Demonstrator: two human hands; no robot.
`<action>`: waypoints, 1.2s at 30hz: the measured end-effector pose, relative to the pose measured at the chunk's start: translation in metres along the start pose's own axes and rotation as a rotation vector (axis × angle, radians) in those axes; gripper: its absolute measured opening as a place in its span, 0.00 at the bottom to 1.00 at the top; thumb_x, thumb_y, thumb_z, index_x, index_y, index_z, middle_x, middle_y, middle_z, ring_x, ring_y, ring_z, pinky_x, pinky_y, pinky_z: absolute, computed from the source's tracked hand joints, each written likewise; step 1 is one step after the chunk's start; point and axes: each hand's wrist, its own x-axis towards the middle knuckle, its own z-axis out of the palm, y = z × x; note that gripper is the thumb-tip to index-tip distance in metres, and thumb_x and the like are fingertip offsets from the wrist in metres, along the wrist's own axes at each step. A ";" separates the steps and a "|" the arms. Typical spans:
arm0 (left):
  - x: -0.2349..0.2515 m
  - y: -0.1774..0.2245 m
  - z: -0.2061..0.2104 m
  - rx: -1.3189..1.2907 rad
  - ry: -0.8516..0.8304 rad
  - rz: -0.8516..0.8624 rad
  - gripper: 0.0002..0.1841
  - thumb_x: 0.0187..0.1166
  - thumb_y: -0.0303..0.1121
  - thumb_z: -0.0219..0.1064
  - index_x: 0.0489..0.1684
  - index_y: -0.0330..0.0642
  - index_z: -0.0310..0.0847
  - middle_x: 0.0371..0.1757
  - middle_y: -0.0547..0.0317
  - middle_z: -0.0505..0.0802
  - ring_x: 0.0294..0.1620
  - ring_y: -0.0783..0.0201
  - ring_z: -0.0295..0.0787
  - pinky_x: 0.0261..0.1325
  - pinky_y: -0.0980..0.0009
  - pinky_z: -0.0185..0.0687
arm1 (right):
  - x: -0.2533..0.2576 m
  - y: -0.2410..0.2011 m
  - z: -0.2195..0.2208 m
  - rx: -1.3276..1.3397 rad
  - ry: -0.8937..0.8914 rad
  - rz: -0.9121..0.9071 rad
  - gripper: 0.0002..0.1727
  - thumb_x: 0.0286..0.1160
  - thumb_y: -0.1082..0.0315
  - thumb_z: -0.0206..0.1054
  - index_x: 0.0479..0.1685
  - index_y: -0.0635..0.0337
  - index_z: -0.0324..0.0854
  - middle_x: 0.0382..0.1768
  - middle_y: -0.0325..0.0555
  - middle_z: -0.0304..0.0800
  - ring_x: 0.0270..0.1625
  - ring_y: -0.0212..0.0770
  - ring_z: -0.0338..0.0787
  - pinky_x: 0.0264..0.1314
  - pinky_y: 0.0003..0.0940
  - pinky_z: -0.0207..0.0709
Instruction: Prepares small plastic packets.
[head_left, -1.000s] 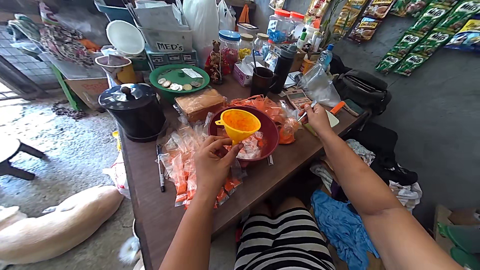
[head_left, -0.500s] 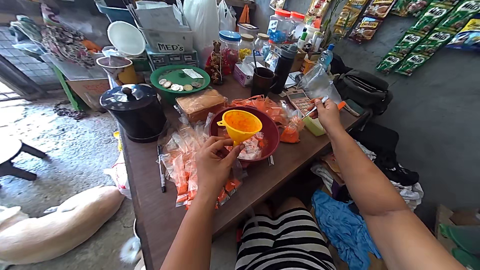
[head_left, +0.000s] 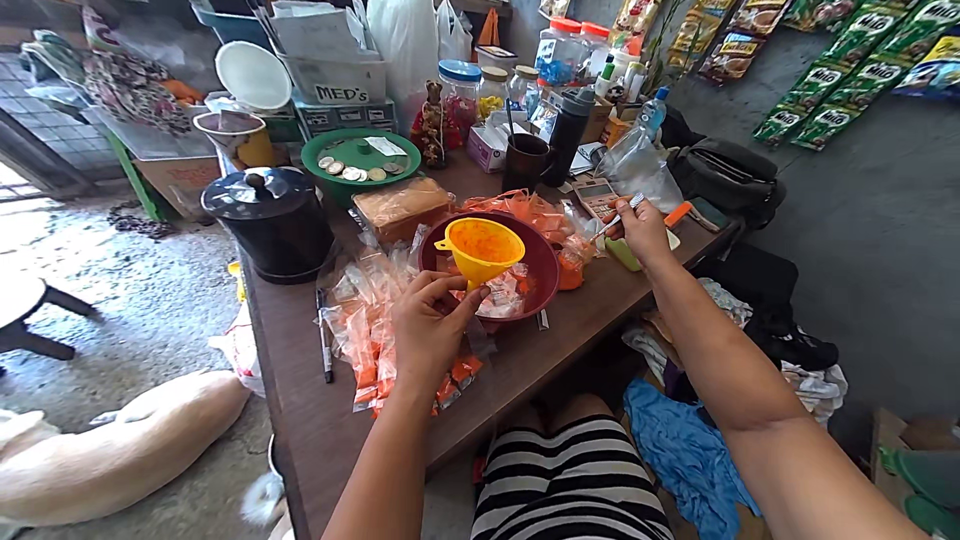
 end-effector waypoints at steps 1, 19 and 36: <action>0.000 0.000 0.000 -0.003 0.000 0.000 0.08 0.65 0.33 0.82 0.37 0.42 0.93 0.41 0.67 0.89 0.30 0.83 0.80 0.33 0.88 0.76 | 0.001 0.000 0.001 0.001 0.011 0.009 0.16 0.95 0.64 0.48 0.60 0.67 0.77 0.33 0.42 0.91 0.24 0.28 0.87 0.33 0.25 0.84; 0.000 0.001 0.000 0.010 -0.014 -0.004 0.09 0.65 0.34 0.82 0.37 0.41 0.93 0.42 0.66 0.90 0.31 0.83 0.81 0.35 0.87 0.77 | -0.002 -0.001 0.009 -0.141 -0.027 0.034 0.17 0.95 0.63 0.50 0.62 0.68 0.76 0.35 0.45 0.91 0.27 0.30 0.87 0.36 0.28 0.83; 0.000 -0.001 0.001 0.012 -0.007 0.011 0.09 0.64 0.33 0.82 0.37 0.41 0.94 0.42 0.65 0.90 0.30 0.83 0.80 0.34 0.88 0.77 | 0.007 -0.005 -0.009 -0.020 0.020 0.058 0.15 0.95 0.64 0.50 0.60 0.66 0.76 0.33 0.42 0.91 0.25 0.29 0.87 0.33 0.26 0.83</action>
